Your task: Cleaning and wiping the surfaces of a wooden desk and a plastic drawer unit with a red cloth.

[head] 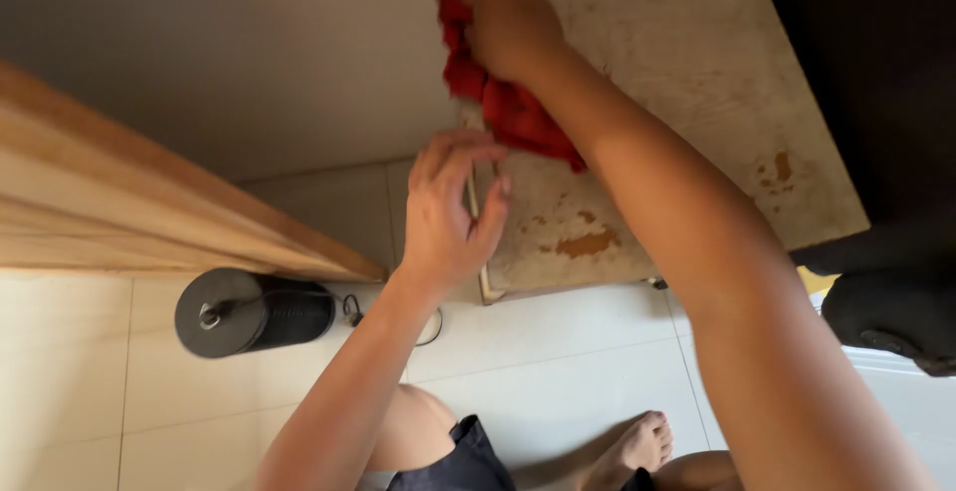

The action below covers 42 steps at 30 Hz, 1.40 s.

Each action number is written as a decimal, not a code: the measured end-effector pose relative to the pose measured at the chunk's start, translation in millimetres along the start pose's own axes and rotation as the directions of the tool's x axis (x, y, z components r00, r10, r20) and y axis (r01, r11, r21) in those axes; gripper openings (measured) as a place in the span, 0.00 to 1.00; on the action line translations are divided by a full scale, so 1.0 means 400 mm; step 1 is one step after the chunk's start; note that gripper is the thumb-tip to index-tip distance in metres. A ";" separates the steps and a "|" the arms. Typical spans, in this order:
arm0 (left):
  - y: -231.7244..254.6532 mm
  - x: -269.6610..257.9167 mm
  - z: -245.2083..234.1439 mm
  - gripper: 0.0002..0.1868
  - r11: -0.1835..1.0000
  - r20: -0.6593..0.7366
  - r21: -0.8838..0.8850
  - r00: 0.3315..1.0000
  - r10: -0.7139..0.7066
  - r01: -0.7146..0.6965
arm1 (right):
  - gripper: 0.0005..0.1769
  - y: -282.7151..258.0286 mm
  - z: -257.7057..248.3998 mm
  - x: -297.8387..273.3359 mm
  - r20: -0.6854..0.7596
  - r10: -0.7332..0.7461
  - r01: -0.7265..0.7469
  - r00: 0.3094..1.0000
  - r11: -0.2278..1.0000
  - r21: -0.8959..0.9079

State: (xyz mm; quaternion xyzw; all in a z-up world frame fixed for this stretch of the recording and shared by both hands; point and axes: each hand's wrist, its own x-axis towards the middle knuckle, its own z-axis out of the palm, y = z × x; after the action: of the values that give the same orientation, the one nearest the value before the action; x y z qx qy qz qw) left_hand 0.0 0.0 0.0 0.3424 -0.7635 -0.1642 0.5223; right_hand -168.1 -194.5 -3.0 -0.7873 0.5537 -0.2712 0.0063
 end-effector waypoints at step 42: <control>0.793 0.523 0.264 0.29 0.489 0.597 -0.244 0.528 -0.605 0.837 | 0.13 -0.158 -1.517 -0.252 -0.063 0.449 -0.280 0.891 0.436 -0.855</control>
State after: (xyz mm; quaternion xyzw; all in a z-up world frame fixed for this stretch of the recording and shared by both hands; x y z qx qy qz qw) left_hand -253.5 69.2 294.1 0.4425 -0.5617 -0.6385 0.2846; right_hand -400.7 94.2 491.7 -0.5705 0.7679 0.1098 -0.2698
